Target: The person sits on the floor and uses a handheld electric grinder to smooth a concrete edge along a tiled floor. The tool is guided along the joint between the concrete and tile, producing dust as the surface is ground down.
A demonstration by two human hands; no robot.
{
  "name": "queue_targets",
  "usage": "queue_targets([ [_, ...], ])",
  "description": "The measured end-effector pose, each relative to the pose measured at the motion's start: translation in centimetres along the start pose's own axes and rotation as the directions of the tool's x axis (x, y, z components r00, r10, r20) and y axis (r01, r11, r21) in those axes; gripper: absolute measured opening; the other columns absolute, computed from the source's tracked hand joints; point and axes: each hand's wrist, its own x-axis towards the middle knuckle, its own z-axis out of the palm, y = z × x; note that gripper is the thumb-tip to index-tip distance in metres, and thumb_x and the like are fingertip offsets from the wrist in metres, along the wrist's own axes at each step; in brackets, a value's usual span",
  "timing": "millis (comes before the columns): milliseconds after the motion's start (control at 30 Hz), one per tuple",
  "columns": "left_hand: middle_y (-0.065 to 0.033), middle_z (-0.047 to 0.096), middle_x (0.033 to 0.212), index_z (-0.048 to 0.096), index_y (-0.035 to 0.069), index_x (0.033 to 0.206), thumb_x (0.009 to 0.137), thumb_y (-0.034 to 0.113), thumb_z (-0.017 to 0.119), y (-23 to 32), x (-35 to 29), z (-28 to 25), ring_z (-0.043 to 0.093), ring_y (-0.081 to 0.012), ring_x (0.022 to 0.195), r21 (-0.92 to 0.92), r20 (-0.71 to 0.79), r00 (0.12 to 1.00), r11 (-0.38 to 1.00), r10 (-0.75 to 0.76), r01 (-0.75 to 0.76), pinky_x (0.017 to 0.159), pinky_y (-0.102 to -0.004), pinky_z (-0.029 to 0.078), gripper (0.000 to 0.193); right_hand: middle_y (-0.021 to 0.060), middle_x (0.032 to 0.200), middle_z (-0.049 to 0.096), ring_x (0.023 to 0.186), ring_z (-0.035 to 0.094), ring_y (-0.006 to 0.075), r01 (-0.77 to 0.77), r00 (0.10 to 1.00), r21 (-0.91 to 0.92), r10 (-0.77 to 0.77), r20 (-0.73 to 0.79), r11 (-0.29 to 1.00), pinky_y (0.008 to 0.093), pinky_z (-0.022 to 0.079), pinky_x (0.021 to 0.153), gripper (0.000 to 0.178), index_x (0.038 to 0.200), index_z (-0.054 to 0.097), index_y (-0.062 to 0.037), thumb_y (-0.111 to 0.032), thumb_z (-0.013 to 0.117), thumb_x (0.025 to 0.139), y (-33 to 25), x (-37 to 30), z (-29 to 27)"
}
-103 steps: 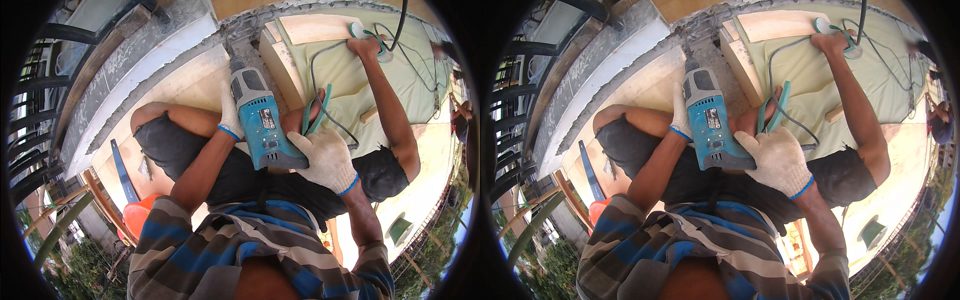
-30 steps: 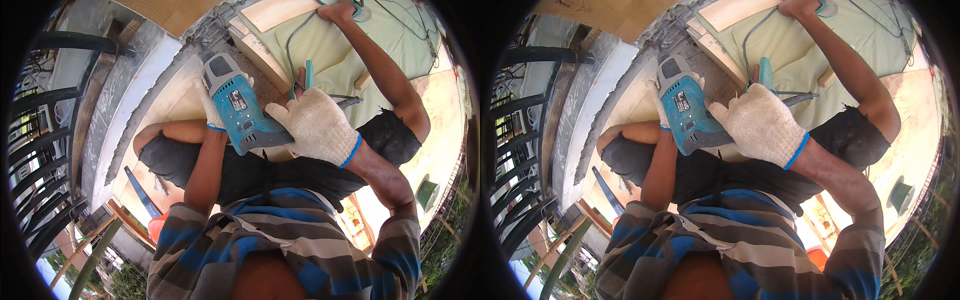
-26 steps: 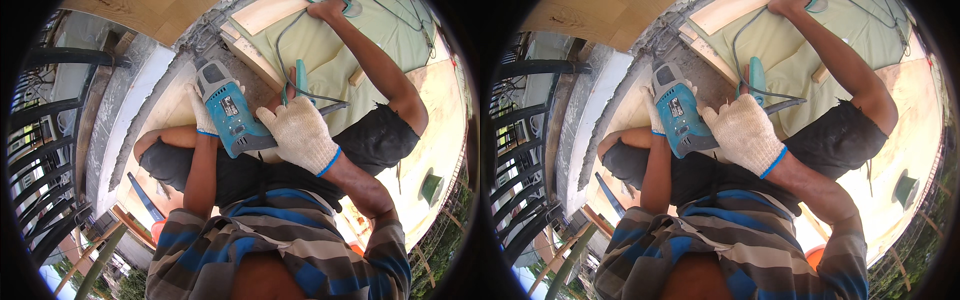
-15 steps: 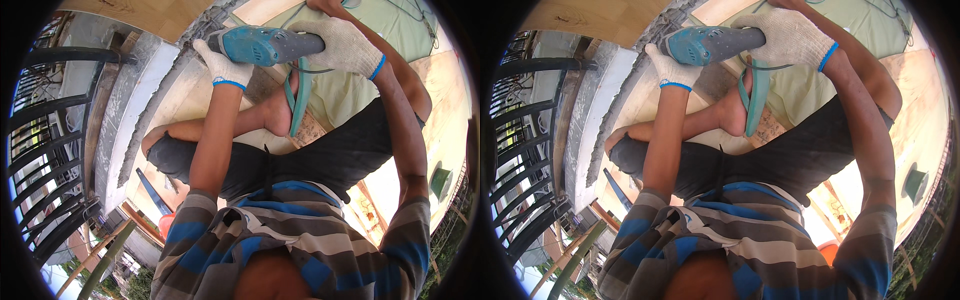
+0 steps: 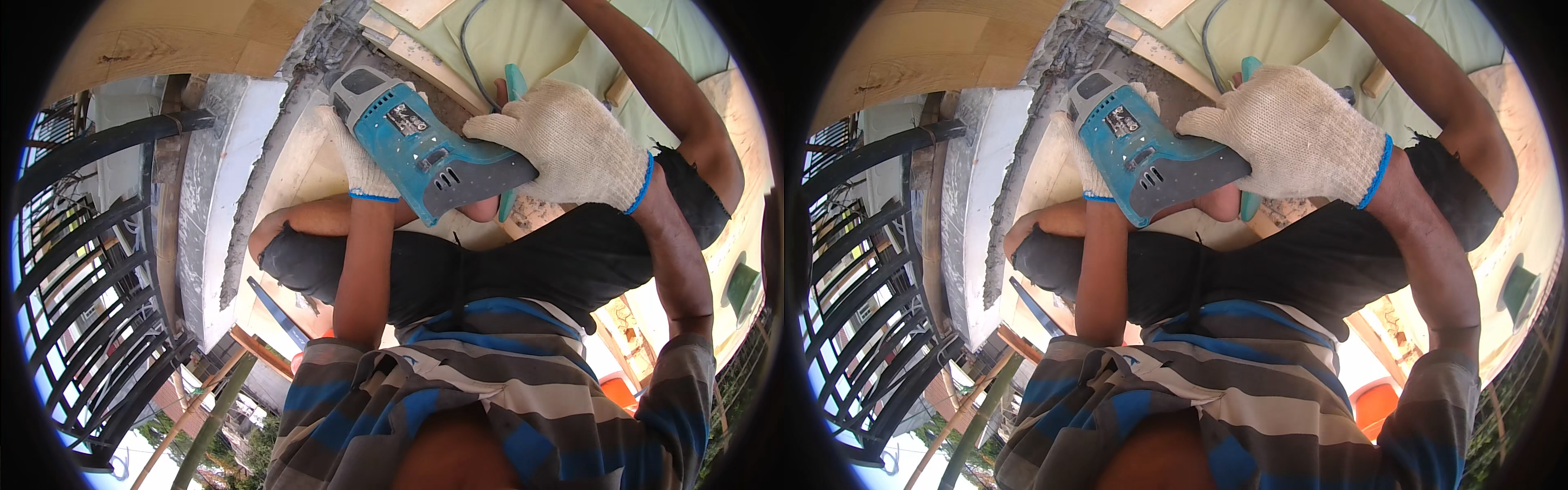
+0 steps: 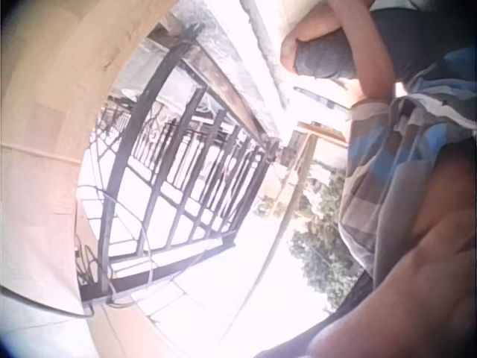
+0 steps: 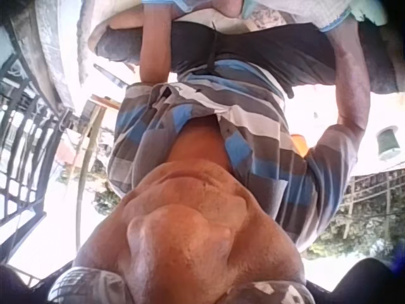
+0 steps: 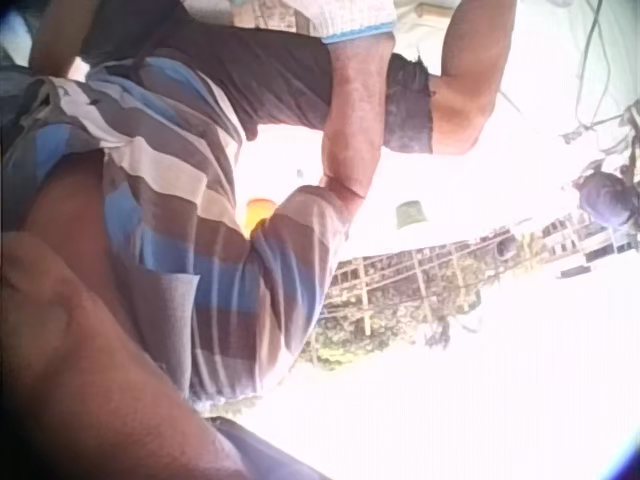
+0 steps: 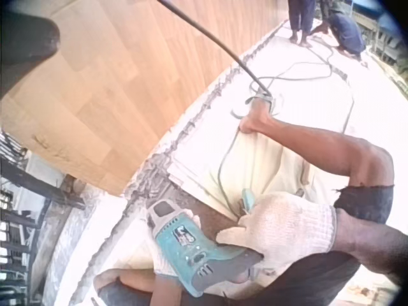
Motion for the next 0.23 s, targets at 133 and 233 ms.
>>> queue_targets([
  [133, -0.0264, 0.050, 0.174, 0.049, 0.007, 0.172, 0.100, 0.095, 0.053, -0.5, 2.9, -2.0, 0.049, -0.0470, 0.159, 0.163, -0.072, 0.995, 0.985, 0.071, -0.058, 0.137, -0.0658, 0.038, 0.114, 0.0184, 0.105, 0.080, 0.102, 0.082, 0.0390, -0.062, 0.997, 0.026, 0.061, 0.036, 0.998, 0.0522, 0.065, 0.095, 0.058, 0.138, 0.079, -0.0144, -0.020, 0.089, 0.081, 3.3, -1.0, 1.1],
  [233, -0.0218, 0.050, 0.176, 0.047, 0.008, 0.174, 0.107, 0.084, 0.056, -0.1, 3.9, -4.6, 0.049, -0.0431, 0.161, -0.114, 0.111, 0.993, 0.992, -0.045, 0.058, 0.140, -0.0623, 0.036, 0.101, 0.0154, 0.098, 0.079, 0.098, 0.079, 0.0397, -0.023, 0.996, 0.030, 0.025, -0.085, 0.999, 0.0521, 0.063, 0.095, 0.068, 0.142, 0.077, -0.0147, -0.018, 0.092, 0.076, 2.7, -2.4, 4.1],
])
